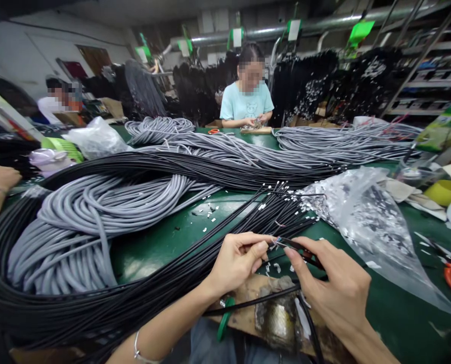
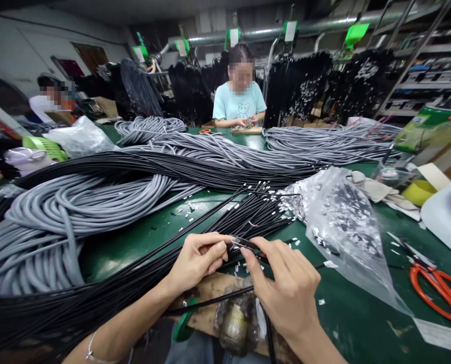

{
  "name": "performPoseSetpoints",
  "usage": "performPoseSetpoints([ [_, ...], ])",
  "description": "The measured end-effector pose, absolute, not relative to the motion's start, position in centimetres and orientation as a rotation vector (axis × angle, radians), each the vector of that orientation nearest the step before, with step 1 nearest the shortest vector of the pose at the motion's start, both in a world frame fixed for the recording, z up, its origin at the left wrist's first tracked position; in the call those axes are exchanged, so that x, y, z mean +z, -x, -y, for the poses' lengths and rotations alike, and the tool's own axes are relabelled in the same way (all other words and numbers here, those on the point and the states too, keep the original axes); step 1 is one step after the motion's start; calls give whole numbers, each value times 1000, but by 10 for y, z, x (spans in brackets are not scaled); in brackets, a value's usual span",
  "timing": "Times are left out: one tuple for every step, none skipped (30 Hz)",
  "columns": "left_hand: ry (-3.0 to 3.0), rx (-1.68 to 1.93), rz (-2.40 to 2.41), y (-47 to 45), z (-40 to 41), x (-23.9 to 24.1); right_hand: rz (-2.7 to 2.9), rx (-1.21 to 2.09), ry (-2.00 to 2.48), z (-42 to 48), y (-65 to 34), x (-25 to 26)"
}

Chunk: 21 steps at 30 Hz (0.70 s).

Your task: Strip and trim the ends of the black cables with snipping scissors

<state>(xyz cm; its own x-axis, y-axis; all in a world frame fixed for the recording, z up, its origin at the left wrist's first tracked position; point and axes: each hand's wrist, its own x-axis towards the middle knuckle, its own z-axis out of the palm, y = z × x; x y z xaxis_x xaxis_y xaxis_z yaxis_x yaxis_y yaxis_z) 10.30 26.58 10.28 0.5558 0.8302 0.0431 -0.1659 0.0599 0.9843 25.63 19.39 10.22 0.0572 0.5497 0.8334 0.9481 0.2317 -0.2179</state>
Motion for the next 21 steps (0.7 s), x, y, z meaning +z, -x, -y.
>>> performPoseSetpoints([
  [-1307,842,-649,-103,-265,103,1603,-557,1436,-194,-257,103],
  [-1318,844,-648,-103,-265,103,1593,-555,1437,-193,-257,103],
  [-1333,847,-648,-103,-265,103,1582,-559,1439,-193,-258,103],
  [-1350,853,-650,-103,-265,103,1575,-568,1439,-193,-259,104],
  [-1369,862,-655,-103,-264,102,1575,-579,1437,-193,-259,104],
  [-1394,875,-661,-102,-264,102,1584,-590,1433,-194,-260,103],
  [-1424,889,-670,-102,-264,101,1595,-603,1429,-194,-260,103],
  [-1462,905,-686,-102,-264,100,1607,-617,1422,-194,-260,103],
  [-1508,924,-708,-102,-264,100,1621,-627,1419,-194,-261,102],
  [-1563,940,-732,-102,-263,99,1634,-638,1420,-195,-261,102],
  [-1622,955,-755,-102,-263,98,1644,-652,1426,-194,-260,102],
  [-1683,968,-777,-102,-262,98,1654,-667,1432,-194,-260,102],
  [-1743,984,-792,-101,-262,98,1665,-673,1436,-193,-261,102],
  [-1799,1003,-801,-101,-261,98,1668,-660,1442,-193,-261,102],
  [-1848,1026,-806,-101,-261,98,1651,-626,1452,-192,-261,103],
  [-1892,1055,-809,-101,-261,98,1617,-566,1465,-191,-261,103],
  [-1931,1087,-811,-101,-260,98,1575,-475,1486,-190,-262,103],
  [-1962,1118,-811,-101,-260,98,1535,-367,1511,-190,-262,103],
  [-1986,1146,-810,-101,-260,98,1509,-252,1532,-190,-262,102],
  [-2005,1170,-805,-101,-260,98,1502,-146,1541,-190,-262,102],
  [-2021,1190,-798,-101,-261,98,1510,-57,1537,-190,-262,101],
])
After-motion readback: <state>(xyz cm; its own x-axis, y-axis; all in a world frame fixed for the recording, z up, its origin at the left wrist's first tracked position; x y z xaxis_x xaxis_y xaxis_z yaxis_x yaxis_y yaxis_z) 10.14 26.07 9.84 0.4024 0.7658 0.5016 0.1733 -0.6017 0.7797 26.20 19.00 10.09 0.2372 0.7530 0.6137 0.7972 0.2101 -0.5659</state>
